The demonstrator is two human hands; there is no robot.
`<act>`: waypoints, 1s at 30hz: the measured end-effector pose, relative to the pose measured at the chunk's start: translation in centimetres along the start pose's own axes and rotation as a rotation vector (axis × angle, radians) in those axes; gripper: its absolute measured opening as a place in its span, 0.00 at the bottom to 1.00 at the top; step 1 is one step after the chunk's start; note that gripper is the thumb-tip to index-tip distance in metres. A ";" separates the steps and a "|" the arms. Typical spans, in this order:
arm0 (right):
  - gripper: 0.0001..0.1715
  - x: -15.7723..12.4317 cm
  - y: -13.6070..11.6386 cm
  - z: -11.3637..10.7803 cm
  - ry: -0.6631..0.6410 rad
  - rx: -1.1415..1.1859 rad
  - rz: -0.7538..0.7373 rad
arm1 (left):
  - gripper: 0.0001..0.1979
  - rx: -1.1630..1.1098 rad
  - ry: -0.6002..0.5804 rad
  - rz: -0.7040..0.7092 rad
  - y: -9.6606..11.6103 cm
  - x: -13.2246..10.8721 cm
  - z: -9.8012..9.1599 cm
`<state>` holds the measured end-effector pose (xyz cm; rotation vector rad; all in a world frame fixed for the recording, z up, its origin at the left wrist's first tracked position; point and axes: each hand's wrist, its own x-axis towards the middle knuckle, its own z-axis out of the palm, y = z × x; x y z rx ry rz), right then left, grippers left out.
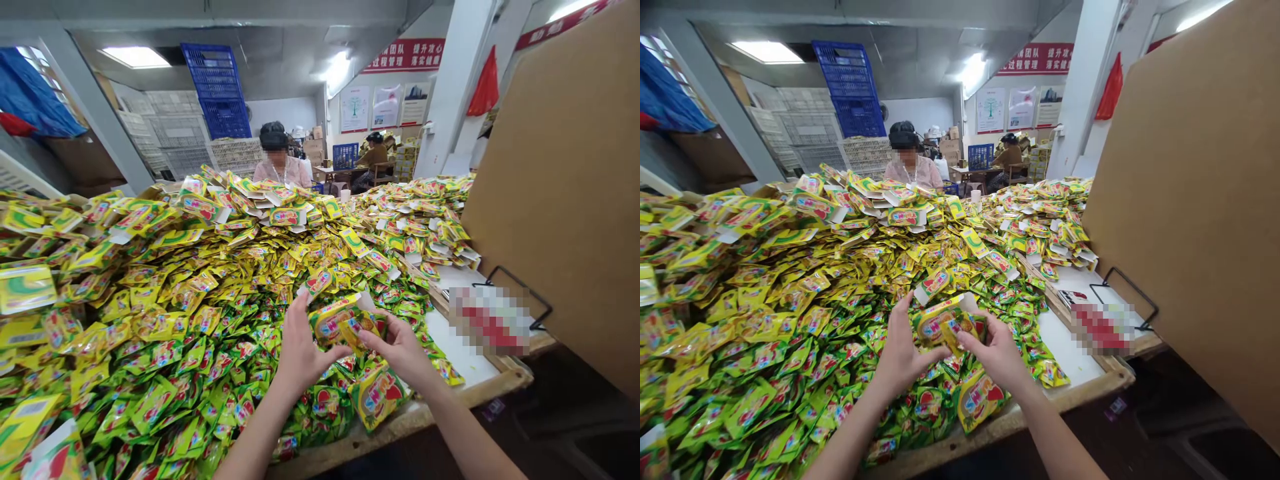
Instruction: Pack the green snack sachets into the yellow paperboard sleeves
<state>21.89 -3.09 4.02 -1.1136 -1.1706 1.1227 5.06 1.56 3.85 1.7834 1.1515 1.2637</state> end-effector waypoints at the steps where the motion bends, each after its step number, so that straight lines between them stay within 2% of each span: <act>1: 0.23 -0.2 -0.2 -0.1 -0.038 -0.014 0.021 | 0.41 0.160 -0.027 0.096 0.0 -0.2 -0.3; 3: 0.23 -0.6 -0.8 -0.3 -0.101 -0.051 0.035 | 0.35 0.412 -0.129 0.205 -0.2 -0.5 -0.7; 4: 0.23 -0.8 -1.1 -0.4 -0.090 -0.073 0.025 | 0.31 0.465 -0.166 0.200 -0.4 -0.7 -0.8; 6: 0.23 -1.0 -1.8 -0.5 0.050 -0.119 -0.036 | 0.25 0.496 -0.157 0.163 -1.0 -1.0 -0.8; 9: 0.21 -0.8 -2.5 0.2 0.312 -0.167 -0.196 | 0.23 0.485 -0.081 0.162 -1.9 -1.5 -0.9; 11: 0.19 -0.4 -2.4 1.2 0.386 -0.200 -0.320 | 0.23 0.439 -0.072 0.190 -2.2 -1.8 -1.0; 13: 0.18 0.1 -2.1 2.1 0.399 -0.294 -0.422 | 0.23 0.397 -0.053 0.218 -2.3 -2.1 -1.1; 14: 0.16 0.3 -2.0 2.3 0.376 -0.365 -0.452 | 0.24 0.389 -0.030 0.230 -2.2 -2.2 -1.2; 16: 0.13 0.7 -2.1 2.3 0.241 -0.499 -0.457 | 0.24 0.404 0.019 0.254 -2.2 -2.5 -1.4; 20: 0.10 1.2 -3.8 0.9 -0.069 -0.641 -0.344 | 0.21 0.477 0.030 0.329 -2.3 -2.7 -1.5; 24: 0.08 1.7 -5.6 0.4 -0.287 -0.742 -0.256 | 0.21 0.566 0.056 0.428 -2.6 -2.9 -1.3; 26: 0.06 2.0 -6.0 0.7 -0.330 -0.776 -0.261 | 0.20 0.591 0.081 0.462 -2.6 -2.8 -1.3; 30: 0.11 2.4 -6.2 1.1 -0.331 -0.727 -0.283 | 0.19 0.590 0.173 0.489 -2.4 -2.7 -1.4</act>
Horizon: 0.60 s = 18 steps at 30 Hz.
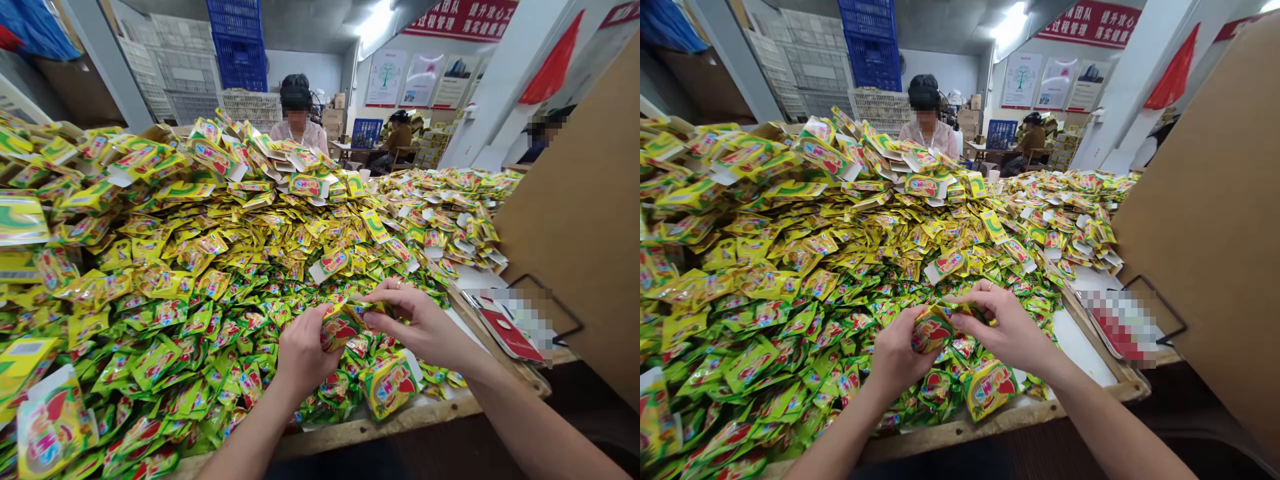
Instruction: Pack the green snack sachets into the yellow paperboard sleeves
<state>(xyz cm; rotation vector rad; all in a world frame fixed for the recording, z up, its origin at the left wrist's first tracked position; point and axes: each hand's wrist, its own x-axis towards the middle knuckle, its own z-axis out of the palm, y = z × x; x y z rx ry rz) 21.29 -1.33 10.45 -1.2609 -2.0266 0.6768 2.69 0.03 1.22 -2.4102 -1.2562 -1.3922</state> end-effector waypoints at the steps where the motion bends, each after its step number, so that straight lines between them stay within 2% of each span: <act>1: 0.11 0.1 0.0 0.0 0.003 0.014 -0.006 | 0.19 0.002 0.017 0.001 0.0 0.0 -0.1; 4: 0.11 0.6 -0.2 -0.3 -0.018 -0.044 -0.038 | 0.18 0.000 0.020 0.017 0.1 0.0 -0.1; 10: 0.12 2.3 -0.8 -0.1 -0.147 -0.355 -0.074 | 0.22 0.012 -0.021 0.007 0.0 -0.4 0.3; 14: 0.11 3.1 -0.9 -0.3 -0.277 -0.377 -0.134 | 0.22 -0.128 -0.086 -0.093 0.4 -0.6 0.5; 16: 0.10 3.4 -0.6 -0.3 -0.339 -0.371 -0.156 | 0.22 -0.159 -0.111 -0.094 0.5 -0.6 0.6; 18: 0.10 3.6 -0.2 0.2 -0.289 -0.353 -0.135 | 0.22 -0.100 -0.087 -0.062 0.4 -0.5 0.6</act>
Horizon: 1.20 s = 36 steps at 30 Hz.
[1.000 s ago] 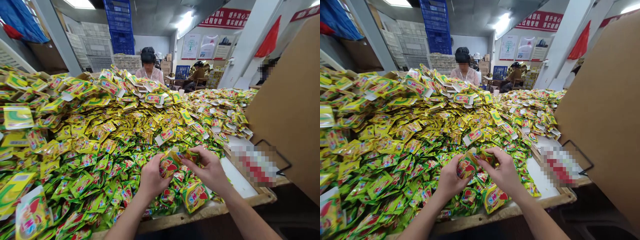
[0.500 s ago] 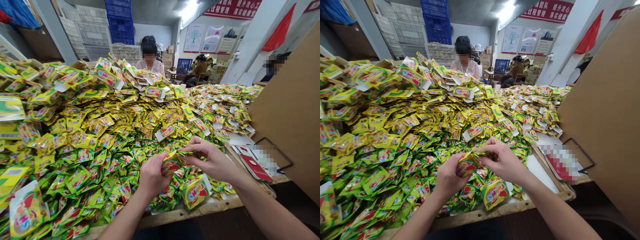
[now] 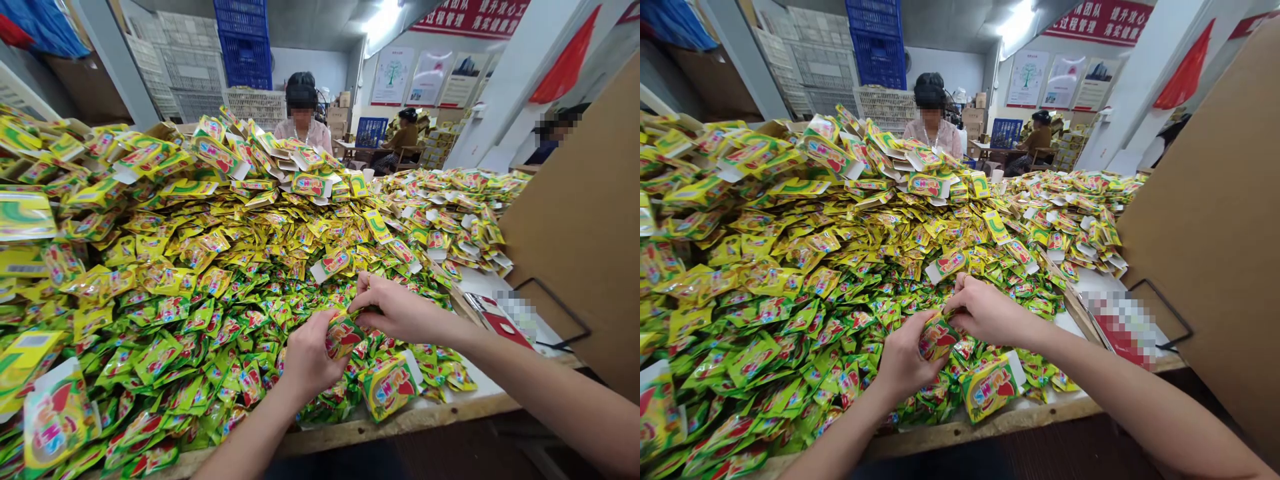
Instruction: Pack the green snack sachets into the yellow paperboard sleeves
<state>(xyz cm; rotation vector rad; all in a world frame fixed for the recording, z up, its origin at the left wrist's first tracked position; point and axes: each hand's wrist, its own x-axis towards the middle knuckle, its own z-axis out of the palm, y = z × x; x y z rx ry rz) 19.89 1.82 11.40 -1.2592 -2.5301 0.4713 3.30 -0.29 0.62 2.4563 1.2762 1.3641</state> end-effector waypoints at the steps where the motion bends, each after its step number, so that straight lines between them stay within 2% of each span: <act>1: 0.10 0.1 0.1 0.4 0.069 0.039 0.043 | 0.22 0.053 0.035 0.013 -0.1 0.1 0.0; 4: 0.09 0.0 0.1 1.6 0.314 0.289 0.202 | 0.21 0.199 0.164 0.021 -0.2 0.3 -0.3; 7: 0.12 -0.4 -0.2 2.1 0.423 0.468 0.227 | 0.21 0.232 0.224 0.019 -0.2 0.6 -0.7; 10: 0.09 -0.7 -0.6 2.1 0.549 0.322 0.193 | 0.22 0.227 0.213 0.020 -0.2 0.6 -0.9; 12: 0.08 -0.5 -0.7 2.2 0.584 0.196 0.180 | 0.22 0.210 0.188 0.003 -0.2 0.5 -0.9; 16: 0.07 -0.1 -0.4 2.4 0.443 0.261 0.157 | 0.24 0.081 0.108 -0.063 -0.3 0.3 -1.1; 18: 0.06 -0.1 -0.2 2.0 0.327 0.332 0.144 | 0.25 0.009 0.050 -0.092 -0.3 0.3 -1.3; 20: 0.09 -0.3 -0.3 1.4 0.190 0.370 0.122 | 0.25 -0.031 0.005 -0.124 -0.3 0.5 -1.5; 23: 0.11 -0.9 -1.0 1.3 0.025 0.358 0.104 | 0.25 -0.048 -0.033 -0.143 -0.2 0.5 -1.6; 25: 0.08 -1.1 -1.5 2.1 -0.021 0.304 0.152 | 0.24 -0.031 -0.064 -0.127 -0.2 0.3 -1.3; 28: 0.07 -0.9 -1.9 4.1 -0.026 0.235 0.225 | 0.25 0.063 -0.144 -0.122 -0.4 0.0 -0.9; 30: 0.07 -0.7 -1.7 5.2 -0.014 0.282 0.231 | 0.25 0.098 -0.186 -0.112 -0.6 0.0 -1.0; 33: 0.06 -0.4 -1.0 5.4 0.108 0.544 0.255 | 0.28 0.009 -0.101 -0.110 -0.7 0.7 -1.7; 35: 0.11 -0.3 -0.6 4.9 0.239 0.773 0.303 | 0.31 -0.133 -0.016 -0.205 -0.7 1.1 -2.2; 36: 0.14 -0.3 -0.4 4.6 0.282 0.872 0.332 | 0.30 -0.238 -0.023 -0.271 -0.7 1.2 -2.3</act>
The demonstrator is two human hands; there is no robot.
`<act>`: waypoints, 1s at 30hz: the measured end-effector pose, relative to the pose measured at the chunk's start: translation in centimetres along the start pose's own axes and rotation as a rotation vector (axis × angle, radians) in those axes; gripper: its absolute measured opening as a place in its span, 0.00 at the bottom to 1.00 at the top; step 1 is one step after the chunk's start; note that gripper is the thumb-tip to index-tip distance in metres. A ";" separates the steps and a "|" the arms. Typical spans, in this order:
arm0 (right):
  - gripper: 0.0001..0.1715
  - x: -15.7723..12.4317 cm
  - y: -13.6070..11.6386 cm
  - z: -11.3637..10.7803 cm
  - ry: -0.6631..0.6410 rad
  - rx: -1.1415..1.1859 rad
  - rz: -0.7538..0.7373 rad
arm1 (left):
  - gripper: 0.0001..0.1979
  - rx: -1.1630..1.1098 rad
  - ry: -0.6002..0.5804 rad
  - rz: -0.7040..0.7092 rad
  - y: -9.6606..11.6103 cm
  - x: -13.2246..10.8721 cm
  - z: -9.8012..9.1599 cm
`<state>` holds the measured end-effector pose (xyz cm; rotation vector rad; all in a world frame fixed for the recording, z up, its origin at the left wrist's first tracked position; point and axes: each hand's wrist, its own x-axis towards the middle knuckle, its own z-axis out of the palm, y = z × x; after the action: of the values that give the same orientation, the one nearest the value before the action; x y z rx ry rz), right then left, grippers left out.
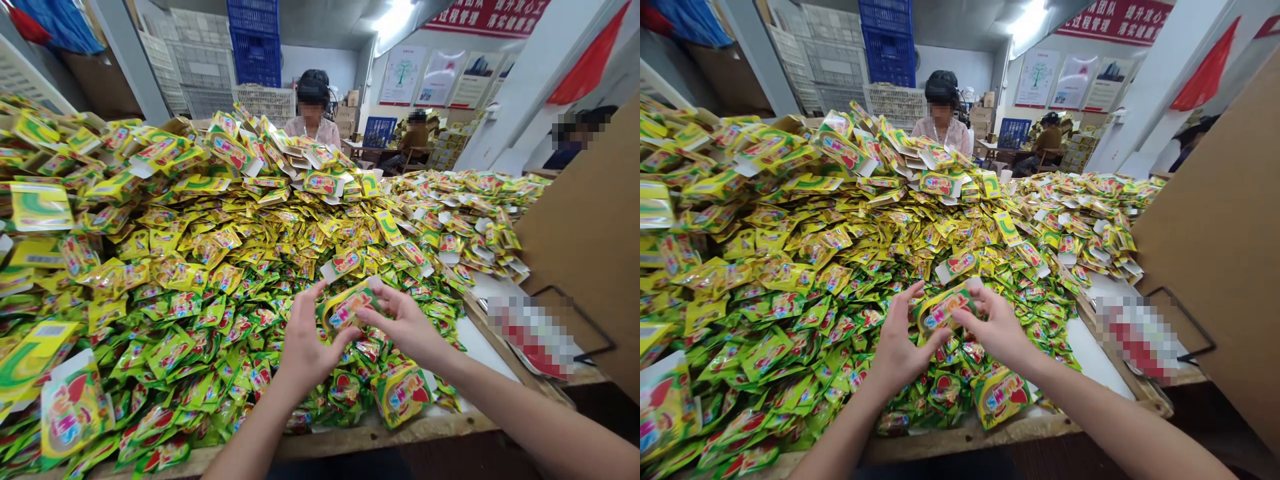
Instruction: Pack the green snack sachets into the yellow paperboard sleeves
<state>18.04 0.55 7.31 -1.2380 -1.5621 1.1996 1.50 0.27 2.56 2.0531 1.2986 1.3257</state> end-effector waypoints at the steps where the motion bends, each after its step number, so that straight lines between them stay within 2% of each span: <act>1: 0.17 0.0 -0.1 -0.3 0.014 0.078 0.036 | 0.28 -0.111 -0.040 -0.070 0.0 0.0 0.0; 4: 0.19 -0.1 -0.4 -0.6 -0.071 0.183 0.163 | 0.21 -0.336 -0.136 -0.191 -0.1 -0.3 0.4; 7: 0.20 -0.2 -0.3 -0.5 -0.199 0.243 0.227 | 0.18 -0.334 -0.063 -0.198 -0.4 -0.9 0.8; 11: 0.21 -0.5 0.3 0.3 -0.275 0.270 0.193 | 0.15 -0.383 -0.064 -0.238 -0.5 -1.1 1.1; 13: 0.20 -0.8 0.8 0.8 -0.207 0.180 0.119 | 0.13 -0.427 -0.010 -0.259 -0.3 -1.0 1.3; 14: 0.19 -1.0 1.1 1.0 -0.124 0.113 0.061 | 0.12 -0.453 0.024 -0.271 -0.3 -0.9 1.5; 16: 0.19 -1.5 1.9 1.1 0.123 0.004 -0.075 | 0.11 -0.511 0.061 -0.294 -0.1 -0.8 1.7; 18: 0.31 -2.0 2.8 0.8 0.355 -0.005 -0.130 | 0.11 -0.552 -0.008 -0.307 0.0 -0.9 1.9; 19: 0.39 -2.2 3.2 0.4 0.407 0.028 -0.100 | 0.11 -0.560 -0.086 -0.309 0.1 -0.9 1.9; 20: 0.45 -2.3 3.6 -0.2 0.392 0.074 -0.024 | 0.12 -0.559 -0.182 -0.308 0.1 -1.0 1.9; 21: 0.48 -2.3 4.0 -1.0 0.320 0.123 0.083 | 0.13 -0.552 -0.284 -0.300 0.2 -1.1 1.8; 22: 0.47 -2.3 4.2 -2.0 0.219 0.163 0.198 | 0.14 -0.546 -0.376 -0.290 0.3 -1.2 1.8; 24: 0.36 -1.7 4.0 -5.0 0.057 0.179 0.370 | 0.19 -0.557 -0.476 -0.273 0.3 -1.2 1.7; 25: 0.30 -1.2 3.5 -7.0 0.075 0.137 0.398 | 0.21 -0.563 -0.476 -0.271 0.3 -1.1 1.6; 26: 0.27 -0.6 2.7 -9.2 0.168 0.055 0.380 | 0.23 -0.564 -0.441 -0.280 0.2 -1.0 1.6; 27: 0.23 0.1 1.6 -11.5 0.341 -0.057 0.324 | 0.25 -0.555 -0.381 -0.297 0.0 -0.8 1.5; 28: 0.21 0.8 0.5 -13.9 0.645 -0.193 0.199 | 0.26 -0.531 -0.307 -0.315 -0.2 -0.5 1.4; 30: 0.26 2.0 -1.8 -17.9 0.976 -0.335 0.070 | 0.25 -0.461 -0.153 -0.334 -0.6 0.1 1.2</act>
<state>34.23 5.84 13.37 -1.7356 -0.9763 0.2342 2.20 0.86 1.59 1.5165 1.0855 1.1578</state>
